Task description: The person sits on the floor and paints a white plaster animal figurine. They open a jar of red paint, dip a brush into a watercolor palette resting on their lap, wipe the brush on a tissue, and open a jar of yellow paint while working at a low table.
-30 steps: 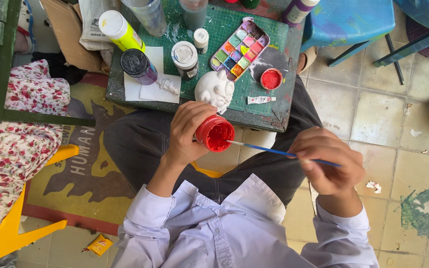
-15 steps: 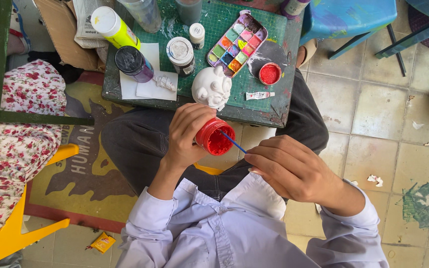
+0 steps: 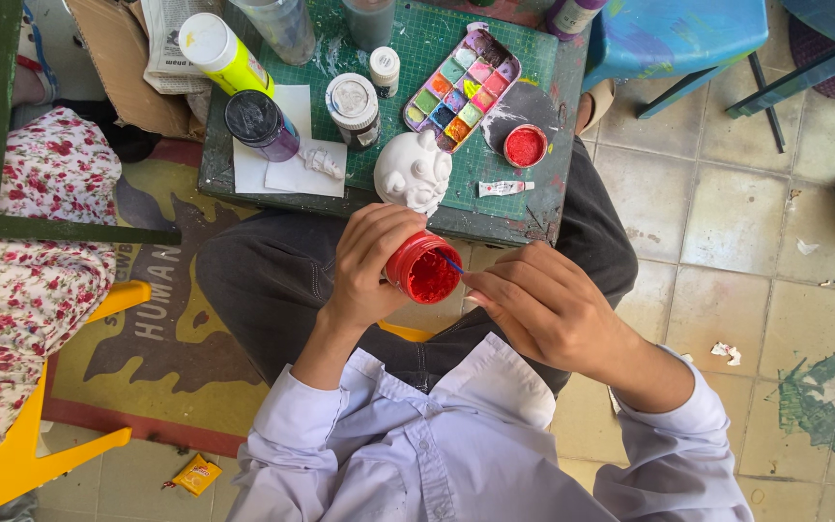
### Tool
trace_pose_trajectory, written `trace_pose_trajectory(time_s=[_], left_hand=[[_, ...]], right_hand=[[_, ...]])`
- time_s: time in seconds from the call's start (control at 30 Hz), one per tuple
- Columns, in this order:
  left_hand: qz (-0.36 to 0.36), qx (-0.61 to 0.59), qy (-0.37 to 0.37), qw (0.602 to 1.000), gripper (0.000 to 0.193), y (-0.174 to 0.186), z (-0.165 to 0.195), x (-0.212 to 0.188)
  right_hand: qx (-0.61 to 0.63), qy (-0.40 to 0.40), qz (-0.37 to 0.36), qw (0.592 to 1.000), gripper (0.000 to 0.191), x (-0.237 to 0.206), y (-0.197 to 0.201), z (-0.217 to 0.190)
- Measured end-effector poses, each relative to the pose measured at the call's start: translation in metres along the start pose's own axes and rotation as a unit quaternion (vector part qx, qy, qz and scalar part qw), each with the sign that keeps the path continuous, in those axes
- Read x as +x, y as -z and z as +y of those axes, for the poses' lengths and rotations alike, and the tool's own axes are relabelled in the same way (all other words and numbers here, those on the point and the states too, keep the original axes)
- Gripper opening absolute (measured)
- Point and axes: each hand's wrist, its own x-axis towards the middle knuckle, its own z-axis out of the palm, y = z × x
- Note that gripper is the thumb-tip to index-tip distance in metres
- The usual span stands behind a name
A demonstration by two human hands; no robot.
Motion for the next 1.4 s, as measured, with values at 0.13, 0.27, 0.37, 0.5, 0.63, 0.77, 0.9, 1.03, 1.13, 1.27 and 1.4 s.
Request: trace_pose_trajectory(time_s=[0.13,0.27,0.37,0.5,0.63,0.77,0.9,1.03,1.13,1.27,1.4], left_hand=[[-0.001,-0.006,0.0,1.0,0.067,0.001,-0.001,-0.002],[-0.003,-0.005,-0.001,1.0,0.067,0.0,-0.002,-0.004],[-0.005,-0.006,-0.002,1.0,0.068,-0.003,-0.003,-0.005],[-0.003,-0.006,-0.003,1.0,0.068,-0.004,-0.004,-0.006],[-0.003,-0.003,-0.004,1.0,0.07,-0.007,-0.004,-0.008],[-0.003,0.0,-0.004,1.0,0.07,-0.009,-0.004,-0.011],[-0.002,-0.001,-0.004,1.0,0.07,-0.009,-0.003,-0.012],[0.002,-0.003,-0.002,1.0,0.068,-0.008,-0.004,-0.013],[0.001,-0.014,0.005,1.0,0.069,-0.009,-0.005,-0.015],[0.009,-0.045,0.023,0.999,0.07,-0.013,-0.005,-0.019],[0.016,-0.078,0.035,0.996,0.07,-0.017,-0.005,-0.023]], right_hand=[[0.04,-0.031,0.024,0.998,0.02,-0.001,-0.009,0.003],[0.065,-0.058,0.038,0.995,0.013,-0.005,-0.016,0.007],[0.08,-0.077,0.056,0.992,0.011,-0.007,-0.02,0.009],[0.091,-0.082,0.06,0.991,0.01,-0.008,-0.023,0.011],[0.1,-0.094,0.05,0.989,0.01,-0.01,-0.023,0.012],[0.112,-0.118,0.053,0.985,0.01,-0.015,-0.024,0.012],[0.132,-0.151,0.059,0.978,0.009,-0.019,-0.023,0.011],[0.143,-0.155,0.085,0.974,0.007,-0.025,-0.016,0.006],[0.106,-0.109,0.098,0.983,0.006,-0.027,-0.014,0.004],[0.061,-0.036,0.095,0.993,0.011,-0.025,-0.02,0.003],[0.045,-0.003,0.103,0.994,0.018,-0.021,-0.029,0.003]])
